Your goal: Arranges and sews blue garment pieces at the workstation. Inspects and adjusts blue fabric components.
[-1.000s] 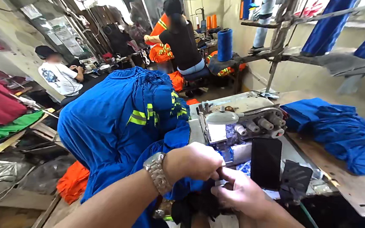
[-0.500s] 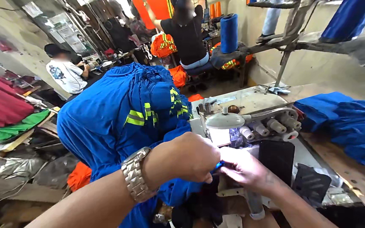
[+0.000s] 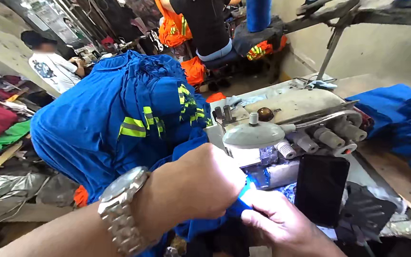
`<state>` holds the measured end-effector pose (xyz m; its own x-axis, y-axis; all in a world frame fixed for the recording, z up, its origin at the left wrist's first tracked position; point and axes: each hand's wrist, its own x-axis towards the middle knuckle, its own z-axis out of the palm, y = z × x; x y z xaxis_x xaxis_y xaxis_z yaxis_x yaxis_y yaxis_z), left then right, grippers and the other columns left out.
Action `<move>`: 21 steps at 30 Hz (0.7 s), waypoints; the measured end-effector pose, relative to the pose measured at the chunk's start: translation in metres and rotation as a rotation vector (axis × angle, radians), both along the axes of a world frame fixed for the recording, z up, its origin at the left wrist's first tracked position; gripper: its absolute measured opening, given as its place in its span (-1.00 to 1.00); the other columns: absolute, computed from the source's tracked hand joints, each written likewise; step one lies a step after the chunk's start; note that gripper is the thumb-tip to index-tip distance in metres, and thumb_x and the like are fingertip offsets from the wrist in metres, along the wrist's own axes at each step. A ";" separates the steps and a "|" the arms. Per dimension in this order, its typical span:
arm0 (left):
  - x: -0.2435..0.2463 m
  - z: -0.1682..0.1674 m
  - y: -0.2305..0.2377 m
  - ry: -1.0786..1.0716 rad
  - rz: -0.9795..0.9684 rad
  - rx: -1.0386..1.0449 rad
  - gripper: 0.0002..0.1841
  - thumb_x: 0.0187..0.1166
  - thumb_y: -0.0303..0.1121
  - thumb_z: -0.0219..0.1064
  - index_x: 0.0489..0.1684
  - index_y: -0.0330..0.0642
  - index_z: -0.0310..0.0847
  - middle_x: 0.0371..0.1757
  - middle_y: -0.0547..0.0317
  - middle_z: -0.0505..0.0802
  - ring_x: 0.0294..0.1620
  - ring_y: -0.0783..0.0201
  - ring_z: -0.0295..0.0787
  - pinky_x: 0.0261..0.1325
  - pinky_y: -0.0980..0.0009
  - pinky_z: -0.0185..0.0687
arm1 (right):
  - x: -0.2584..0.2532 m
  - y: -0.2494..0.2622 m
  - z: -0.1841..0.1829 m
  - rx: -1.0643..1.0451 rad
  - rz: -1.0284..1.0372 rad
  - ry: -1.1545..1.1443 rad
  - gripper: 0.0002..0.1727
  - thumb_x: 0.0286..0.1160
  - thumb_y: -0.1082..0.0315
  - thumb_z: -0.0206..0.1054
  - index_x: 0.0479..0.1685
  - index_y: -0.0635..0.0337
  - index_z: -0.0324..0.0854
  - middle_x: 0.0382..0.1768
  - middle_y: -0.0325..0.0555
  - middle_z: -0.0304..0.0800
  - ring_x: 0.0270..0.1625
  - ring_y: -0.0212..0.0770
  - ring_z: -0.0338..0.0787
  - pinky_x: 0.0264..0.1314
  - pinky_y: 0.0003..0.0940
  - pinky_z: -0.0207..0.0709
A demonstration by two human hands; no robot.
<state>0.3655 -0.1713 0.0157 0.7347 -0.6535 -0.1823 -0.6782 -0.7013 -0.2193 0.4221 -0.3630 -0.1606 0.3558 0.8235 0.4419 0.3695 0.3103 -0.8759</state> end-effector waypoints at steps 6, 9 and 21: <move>-0.005 -0.006 -0.003 -0.001 0.025 -0.024 -0.75 0.40 -0.15 0.43 -0.64 -0.02 0.65 -0.70 0.34 0.55 -0.67 0.32 0.55 -0.68 0.35 0.33 | 0.003 0.004 -0.003 0.034 0.011 0.004 -0.61 0.80 0.11 0.21 -0.34 0.21 0.65 -0.42 -0.16 0.66 -0.41 -0.41 0.65 -0.37 -0.49 0.55; -0.003 -0.006 -0.005 0.059 0.024 -0.012 -0.77 0.43 -0.14 0.43 -0.55 -0.02 0.68 -0.64 0.34 0.60 -0.60 0.31 0.60 -0.62 0.35 0.39 | 0.004 0.003 -0.004 0.050 0.010 0.001 -0.62 0.79 0.12 0.22 -0.35 0.21 0.66 -0.42 -0.16 0.67 -0.40 -0.42 0.66 -0.35 -0.51 0.56; -0.002 -0.015 0.003 0.115 -0.001 -0.124 -0.71 0.57 -0.09 0.30 -0.51 -0.02 0.64 -0.57 0.32 0.63 -0.55 0.31 0.63 -0.59 0.35 0.43 | 0.001 0.000 -0.006 0.089 -0.030 0.026 -0.67 0.77 0.14 0.26 -0.22 0.23 0.73 -0.26 -0.12 0.78 -0.27 -0.43 0.74 -0.18 -0.52 0.64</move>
<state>0.3633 -0.1679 0.0003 0.7127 -0.6772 -0.1832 -0.6949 -0.7172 -0.0521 0.4226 -0.3625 -0.1669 0.3922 0.7702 0.5030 0.3576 0.3761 -0.8548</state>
